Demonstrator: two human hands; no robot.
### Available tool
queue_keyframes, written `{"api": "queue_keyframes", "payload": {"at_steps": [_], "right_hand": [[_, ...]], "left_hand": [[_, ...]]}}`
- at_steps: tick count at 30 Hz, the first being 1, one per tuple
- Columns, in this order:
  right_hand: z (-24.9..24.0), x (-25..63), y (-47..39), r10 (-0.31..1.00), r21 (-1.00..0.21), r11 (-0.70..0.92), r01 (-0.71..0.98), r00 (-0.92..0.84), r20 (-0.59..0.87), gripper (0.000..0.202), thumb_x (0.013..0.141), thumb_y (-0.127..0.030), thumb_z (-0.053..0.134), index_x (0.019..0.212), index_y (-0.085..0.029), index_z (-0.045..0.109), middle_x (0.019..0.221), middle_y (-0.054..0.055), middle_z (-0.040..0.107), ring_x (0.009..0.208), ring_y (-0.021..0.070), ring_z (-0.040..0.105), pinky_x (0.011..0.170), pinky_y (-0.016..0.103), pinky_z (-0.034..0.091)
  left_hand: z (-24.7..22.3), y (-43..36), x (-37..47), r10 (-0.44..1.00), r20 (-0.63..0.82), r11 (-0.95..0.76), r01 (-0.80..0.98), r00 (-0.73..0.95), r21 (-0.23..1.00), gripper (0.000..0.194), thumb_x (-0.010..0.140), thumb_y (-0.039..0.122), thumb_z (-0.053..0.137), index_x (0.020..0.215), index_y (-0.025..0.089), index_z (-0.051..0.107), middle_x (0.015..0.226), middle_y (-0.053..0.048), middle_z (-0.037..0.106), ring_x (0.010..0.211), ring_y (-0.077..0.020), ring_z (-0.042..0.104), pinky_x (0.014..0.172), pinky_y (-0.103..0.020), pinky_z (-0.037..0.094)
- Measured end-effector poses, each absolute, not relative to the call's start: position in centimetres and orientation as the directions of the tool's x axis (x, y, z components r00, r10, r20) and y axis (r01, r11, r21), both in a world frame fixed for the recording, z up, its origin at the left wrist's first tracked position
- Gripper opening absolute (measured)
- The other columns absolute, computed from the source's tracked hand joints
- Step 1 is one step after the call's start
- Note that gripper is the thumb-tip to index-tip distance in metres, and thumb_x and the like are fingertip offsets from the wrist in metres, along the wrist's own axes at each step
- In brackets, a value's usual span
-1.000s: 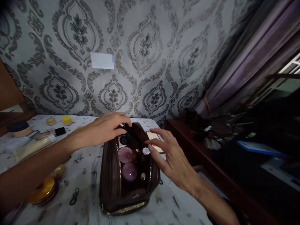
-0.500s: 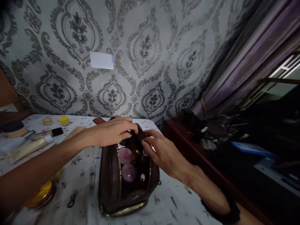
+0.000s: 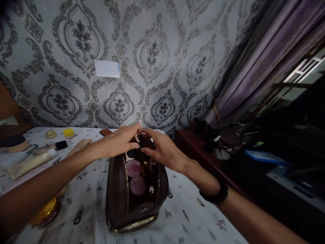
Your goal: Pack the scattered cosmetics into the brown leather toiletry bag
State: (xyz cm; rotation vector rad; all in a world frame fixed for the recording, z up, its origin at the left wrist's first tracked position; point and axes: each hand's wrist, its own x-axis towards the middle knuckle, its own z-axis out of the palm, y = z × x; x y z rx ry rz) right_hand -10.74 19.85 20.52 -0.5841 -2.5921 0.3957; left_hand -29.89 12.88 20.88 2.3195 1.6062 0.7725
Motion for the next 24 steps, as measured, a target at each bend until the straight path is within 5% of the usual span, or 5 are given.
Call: {"api": "queue_keyframes", "payload": {"at_steps": [4, 7, 11, 17, 24], "right_hand": [[21.3, -11.5, 19.5, 0.495, -0.412, 0.84, 0.352, -0.809, 0.317, 0.041, 0.086, -0.024, 0.061, 0.126, -0.022, 0.054, 0.095, 0.002, 0.075, 0.071, 0.0165, 0.067, 0.063, 0.027, 0.05], [21.1, -11.2, 19.8, 0.527, -0.413, 0.826, 0.383, -0.785, 0.326, 0.042, 0.087, -0.023, 0.058, 0.129, -0.021, 0.053, 0.09, 0.001, 0.074, 0.068, 0.0157, 0.065, 0.061, 0.027, 0.05], [20.6, -10.4, 20.5, 0.53, -0.405, 0.835, 0.374, -0.747, 0.402, 0.039, 0.09, -0.03, 0.056, 0.129, -0.021, 0.056, 0.093, 0.004, 0.073, 0.072, 0.0177, 0.067, 0.063, 0.028, 0.053], [21.0, -10.2, 20.3, 0.463, -0.266, 0.886, 0.381, -0.766, 0.446, 0.031, 0.094, -0.029, 0.052, 0.121, -0.019, 0.062, 0.094, 0.005, 0.075, 0.081, 0.0203, 0.069, 0.072, 0.031, 0.054], [20.6, -10.3, 20.6, 0.46, -0.186, 0.888, 0.421, -0.795, 0.396, 0.038, 0.096, -0.03, 0.049, 0.13, -0.015, 0.059, 0.102, 0.01, 0.075, 0.089, 0.0233, 0.071, 0.082, 0.035, 0.056]], "left_hand": [[20.3, 13.6, -30.2, 0.926, 0.303, -0.375, 0.654, 0.225, 0.657, 0.028, 0.083, 0.014, 0.056, 0.106, 0.023, 0.042, 0.093, -0.001, 0.065, 0.086, -0.0185, 0.063, 0.074, -0.031, 0.048], [20.0, 14.1, -30.6, 0.92, 0.321, -0.389, 0.622, 0.225, 0.679, 0.021, 0.082, 0.013, 0.054, 0.101, 0.022, 0.05, 0.083, 0.0, 0.067, 0.081, -0.0175, 0.064, 0.071, -0.029, 0.048], [20.1, 13.9, -30.4, 0.894, 0.246, -0.448, 0.772, 0.375, 0.451, 0.025, 0.078, 0.004, 0.048, 0.082, 0.02, 0.068, 0.088, -0.002, 0.073, 0.086, -0.0189, 0.066, 0.077, -0.029, 0.047], [21.3, 13.0, -28.6, 0.856, -0.032, -0.506, 0.85, 0.515, 0.145, 0.042, 0.078, 0.002, 0.048, 0.101, 0.025, 0.074, 0.099, -0.005, 0.076, 0.091, -0.0249, 0.07, 0.067, -0.03, 0.046], [21.7, 13.4, -27.0, 0.858, -0.202, -0.472, 0.88, 0.472, 0.052, 0.036, 0.082, 0.004, 0.056, 0.104, 0.025, 0.075, 0.118, -0.01, 0.073, 0.108, -0.0325, 0.067, 0.078, -0.039, 0.052]]}}
